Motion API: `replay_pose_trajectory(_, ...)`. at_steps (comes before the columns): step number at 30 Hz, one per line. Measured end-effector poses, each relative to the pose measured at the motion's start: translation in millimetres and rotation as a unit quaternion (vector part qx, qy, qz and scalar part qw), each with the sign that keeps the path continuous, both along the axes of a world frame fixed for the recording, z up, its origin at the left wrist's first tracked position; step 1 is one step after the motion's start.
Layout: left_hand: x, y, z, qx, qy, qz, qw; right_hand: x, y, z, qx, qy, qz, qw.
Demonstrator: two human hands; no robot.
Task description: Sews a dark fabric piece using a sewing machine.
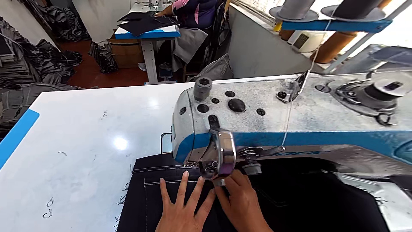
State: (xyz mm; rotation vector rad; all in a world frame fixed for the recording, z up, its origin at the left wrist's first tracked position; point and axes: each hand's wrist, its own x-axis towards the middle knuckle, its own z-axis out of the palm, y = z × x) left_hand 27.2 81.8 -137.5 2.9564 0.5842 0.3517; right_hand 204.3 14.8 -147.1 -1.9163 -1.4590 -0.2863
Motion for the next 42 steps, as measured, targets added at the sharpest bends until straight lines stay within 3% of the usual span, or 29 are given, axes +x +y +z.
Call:
replay_pose_trajectory(5, -1.4, 0.8, -0.8, 0.004, 0.001, 0.005, 1.0, -13.8, -20.6, 0.5, -0.047, -0.094, -0.001, 0.994)
replay_pose_trajectory(17, -2.4, 0.4, -6.4, 0.032, -0.014, 0.004, 0.999, -12.5, -25.3, -6.1, -0.048, -0.052, 0.012, 0.997)
replay_pose_trajectory(23, -2.5, 1.1, -5.1, 0.027, -0.006, 0.0, 1.0, -9.1, -29.0, -8.5, -0.008, 0.018, 0.019, 1.0)
replay_pose_trajectory(42, -3.4, 1.6, -3.6, 0.021, -0.001, 0.002, 1.0, -6.9, -26.7, -7.7, -0.028, -0.025, 0.02, 0.999)
